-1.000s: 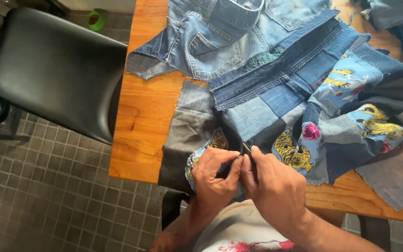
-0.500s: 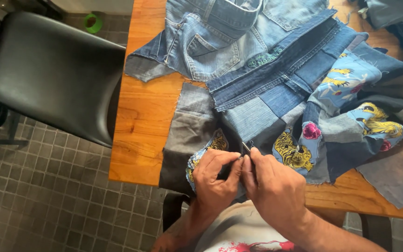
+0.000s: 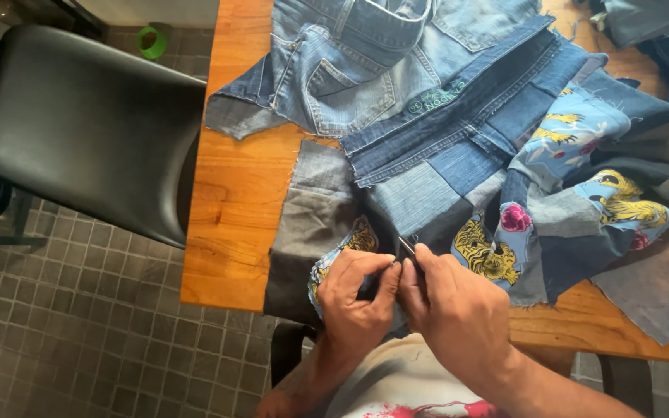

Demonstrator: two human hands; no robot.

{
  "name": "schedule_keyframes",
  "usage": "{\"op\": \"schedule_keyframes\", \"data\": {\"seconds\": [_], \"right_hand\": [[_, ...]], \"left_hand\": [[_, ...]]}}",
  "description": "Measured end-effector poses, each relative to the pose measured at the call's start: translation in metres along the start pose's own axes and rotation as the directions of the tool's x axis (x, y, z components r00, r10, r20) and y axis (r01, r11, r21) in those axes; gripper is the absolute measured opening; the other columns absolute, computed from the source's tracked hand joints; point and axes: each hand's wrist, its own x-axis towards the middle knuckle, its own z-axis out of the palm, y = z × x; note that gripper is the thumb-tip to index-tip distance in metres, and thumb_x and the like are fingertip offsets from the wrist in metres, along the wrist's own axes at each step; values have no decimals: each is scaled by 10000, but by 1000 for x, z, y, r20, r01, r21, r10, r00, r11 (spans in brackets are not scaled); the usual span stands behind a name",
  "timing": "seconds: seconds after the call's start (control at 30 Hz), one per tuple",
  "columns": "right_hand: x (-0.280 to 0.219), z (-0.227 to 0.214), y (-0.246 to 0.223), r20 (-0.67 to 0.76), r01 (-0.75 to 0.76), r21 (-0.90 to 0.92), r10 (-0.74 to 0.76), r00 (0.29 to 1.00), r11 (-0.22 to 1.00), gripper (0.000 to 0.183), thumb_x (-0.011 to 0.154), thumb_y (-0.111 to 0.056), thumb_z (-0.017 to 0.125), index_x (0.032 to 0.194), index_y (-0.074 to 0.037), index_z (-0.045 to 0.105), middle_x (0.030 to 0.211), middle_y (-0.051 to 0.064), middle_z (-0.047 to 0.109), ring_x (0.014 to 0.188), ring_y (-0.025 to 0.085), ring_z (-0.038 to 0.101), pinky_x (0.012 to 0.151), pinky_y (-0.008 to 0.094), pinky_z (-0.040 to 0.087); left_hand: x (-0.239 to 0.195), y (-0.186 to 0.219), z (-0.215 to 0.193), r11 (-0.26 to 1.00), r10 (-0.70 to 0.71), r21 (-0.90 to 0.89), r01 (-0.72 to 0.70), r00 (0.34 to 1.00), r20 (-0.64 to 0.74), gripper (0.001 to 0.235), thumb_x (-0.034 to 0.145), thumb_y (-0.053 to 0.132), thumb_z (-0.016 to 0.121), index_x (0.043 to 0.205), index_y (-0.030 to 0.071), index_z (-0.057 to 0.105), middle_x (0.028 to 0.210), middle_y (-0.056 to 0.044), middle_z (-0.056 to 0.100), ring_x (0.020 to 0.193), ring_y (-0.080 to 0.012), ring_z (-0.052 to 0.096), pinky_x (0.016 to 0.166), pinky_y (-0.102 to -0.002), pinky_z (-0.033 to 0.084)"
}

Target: The person uses scissors to cut a piece of dark fabric and then cuts the hem of a pair of denim shorts. They handle the fabric and shorts on a wooden table, adjusting the items as they cut.

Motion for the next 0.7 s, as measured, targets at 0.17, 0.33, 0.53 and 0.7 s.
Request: {"op": "schedule_keyframes", "data": {"seconds": [0.17,0.33,0.53,0.7], "right_hand": [[-2,1,0,8,-5,3,5,1000,1000,227,1160,-238,747,1315,-73,762,824,34,686,659,249,678,580,406,502],[1,1,0,2,15,22,-15,1000,1000,241,1171,-238,741,1331,-58,747,813,39,662,637,253,646,573,412,481],[7,0,1,-27,37,53,-36,999,998,209,1157,-187,752,1293,-28,758,771,49,623,605,253,601,558,414,459],[20,-7,15,14,-35,227,32,999,973,255,1169,-271,728,1296,-59,790,905,70,767,690,236,718,667,392,543]], "left_hand": [[-1,-1,0,1000,-2,16,2,1000,0,32,1042,96,827,1028,82,802,954,-69,815,852,-248,767,838,-368,639],[0,0,-1,1000,6,11,-6,1000,12,33,1051,93,823,1036,80,797,960,-76,813,859,-253,770,846,-369,639],[2,2,-2,1000,11,6,-11,1000,7,52,1051,101,829,1020,75,797,949,-70,811,847,-246,765,833,-364,638],[7,-2,-20,931,-335,-118,345,937,95,111,1070,222,775,1074,112,786,895,12,745,740,-114,617,674,-295,515]]}}
